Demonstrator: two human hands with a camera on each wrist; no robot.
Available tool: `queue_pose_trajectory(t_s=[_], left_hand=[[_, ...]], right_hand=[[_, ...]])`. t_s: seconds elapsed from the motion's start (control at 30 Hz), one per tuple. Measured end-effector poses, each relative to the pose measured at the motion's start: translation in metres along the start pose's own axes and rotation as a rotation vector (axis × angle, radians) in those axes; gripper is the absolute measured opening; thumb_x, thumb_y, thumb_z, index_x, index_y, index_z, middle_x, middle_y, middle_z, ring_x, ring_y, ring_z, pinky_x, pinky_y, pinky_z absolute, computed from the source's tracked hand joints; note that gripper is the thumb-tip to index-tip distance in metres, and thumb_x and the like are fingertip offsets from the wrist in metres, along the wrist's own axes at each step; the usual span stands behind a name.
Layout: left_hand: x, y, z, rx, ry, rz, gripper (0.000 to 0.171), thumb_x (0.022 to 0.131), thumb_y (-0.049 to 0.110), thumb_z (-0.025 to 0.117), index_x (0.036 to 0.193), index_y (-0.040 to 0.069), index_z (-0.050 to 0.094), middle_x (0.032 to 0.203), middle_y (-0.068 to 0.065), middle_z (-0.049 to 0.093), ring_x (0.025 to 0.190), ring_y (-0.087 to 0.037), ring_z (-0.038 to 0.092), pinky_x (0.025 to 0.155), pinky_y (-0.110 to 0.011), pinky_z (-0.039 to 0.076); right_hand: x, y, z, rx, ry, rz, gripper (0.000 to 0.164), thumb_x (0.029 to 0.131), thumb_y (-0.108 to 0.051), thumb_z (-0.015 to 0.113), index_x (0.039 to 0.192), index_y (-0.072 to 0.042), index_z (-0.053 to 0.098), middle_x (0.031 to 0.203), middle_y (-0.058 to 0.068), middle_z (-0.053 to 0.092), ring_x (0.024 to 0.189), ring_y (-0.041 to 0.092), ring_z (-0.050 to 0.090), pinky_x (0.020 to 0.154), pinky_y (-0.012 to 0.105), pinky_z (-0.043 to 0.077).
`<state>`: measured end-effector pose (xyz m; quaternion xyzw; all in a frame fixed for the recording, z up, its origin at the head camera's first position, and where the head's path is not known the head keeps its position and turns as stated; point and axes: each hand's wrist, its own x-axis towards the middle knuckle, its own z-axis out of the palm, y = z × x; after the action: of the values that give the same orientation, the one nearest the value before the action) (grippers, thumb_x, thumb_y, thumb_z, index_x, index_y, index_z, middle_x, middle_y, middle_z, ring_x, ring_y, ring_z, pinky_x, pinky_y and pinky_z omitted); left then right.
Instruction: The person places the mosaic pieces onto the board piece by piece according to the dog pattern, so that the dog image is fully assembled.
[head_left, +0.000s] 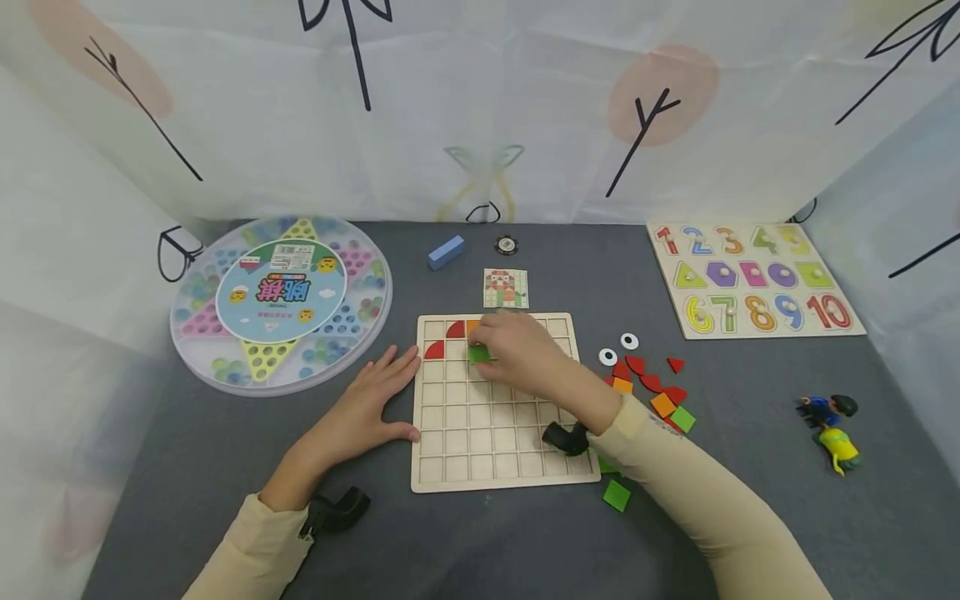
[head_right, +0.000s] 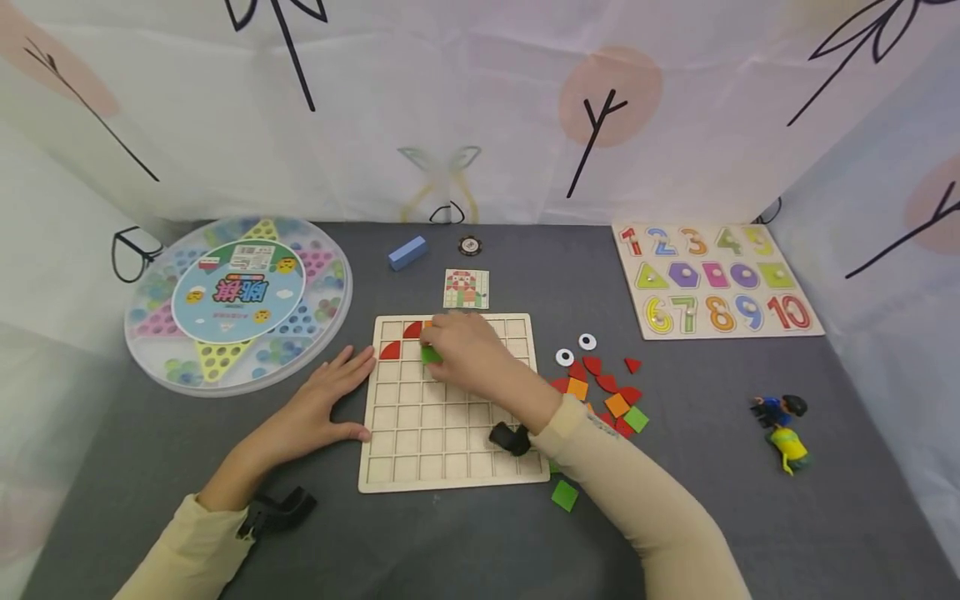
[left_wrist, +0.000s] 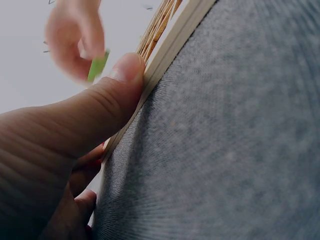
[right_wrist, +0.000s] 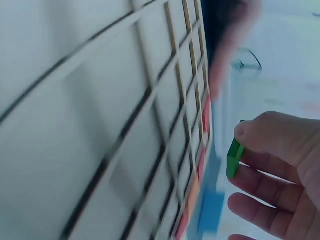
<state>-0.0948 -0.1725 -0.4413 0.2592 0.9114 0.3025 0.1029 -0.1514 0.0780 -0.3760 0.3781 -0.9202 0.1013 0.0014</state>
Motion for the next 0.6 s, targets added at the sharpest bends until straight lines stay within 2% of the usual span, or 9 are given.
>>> queue_pose_trajectory(t_s=[0.13,0.27,0.37,0.6], left_hand=[[-0.001,-0.001,0.000,-0.011,0.019,0.026,0.100,0.064,0.051,0.071,0.142,0.014,0.021,0.149,0.001,0.015,0.136,-0.028,0.004,0.104,-0.055,0.008],[-0.001,0.000,-0.001,-0.018,0.021,0.034,0.100,0.064,0.049,0.071,0.143,0.017,0.019,0.149,0.000,0.015,0.136,-0.029,0.004,0.104,-0.056,0.008],[0.000,0.001,-0.002,-0.015,0.013,0.026,0.100,0.065,0.049,0.070,0.143,0.021,0.016,0.149,0.001,0.014,0.136,-0.027,0.003,0.104,-0.054,0.007],[-0.001,0.001,-0.002,-0.017,0.002,0.011,0.099,0.065,0.049,0.070,0.143,0.022,0.015,0.149,0.003,0.012,0.137,-0.026,0.001,0.105,-0.053,0.006]], right_hand=[[0.028,-0.025,0.011,-0.045,-0.100,-0.007,0.024,0.077,-0.026,0.065,0.100,-0.018,0.066,0.093,-0.005,0.059,0.086,0.012,0.052,0.077,0.033,0.043],[0.039,-0.040,0.020,-0.074,-0.177,0.005,0.025,0.079,-0.027,0.064,0.102,-0.018,0.066,0.093,-0.004,0.059,0.088,0.015,0.052,0.075,0.034,0.043],[0.040,-0.046,0.024,-0.089,-0.190,0.022,0.024,0.080,-0.028,0.065,0.101,-0.019,0.067,0.092,-0.003,0.059,0.086,0.015,0.051,0.072,0.033,0.042],[0.041,-0.049,0.027,-0.104,-0.180,0.041,0.025,0.078,-0.030,0.068,0.101,-0.019,0.068,0.093,-0.003,0.059,0.087,0.016,0.051,0.074,0.034,0.043]])
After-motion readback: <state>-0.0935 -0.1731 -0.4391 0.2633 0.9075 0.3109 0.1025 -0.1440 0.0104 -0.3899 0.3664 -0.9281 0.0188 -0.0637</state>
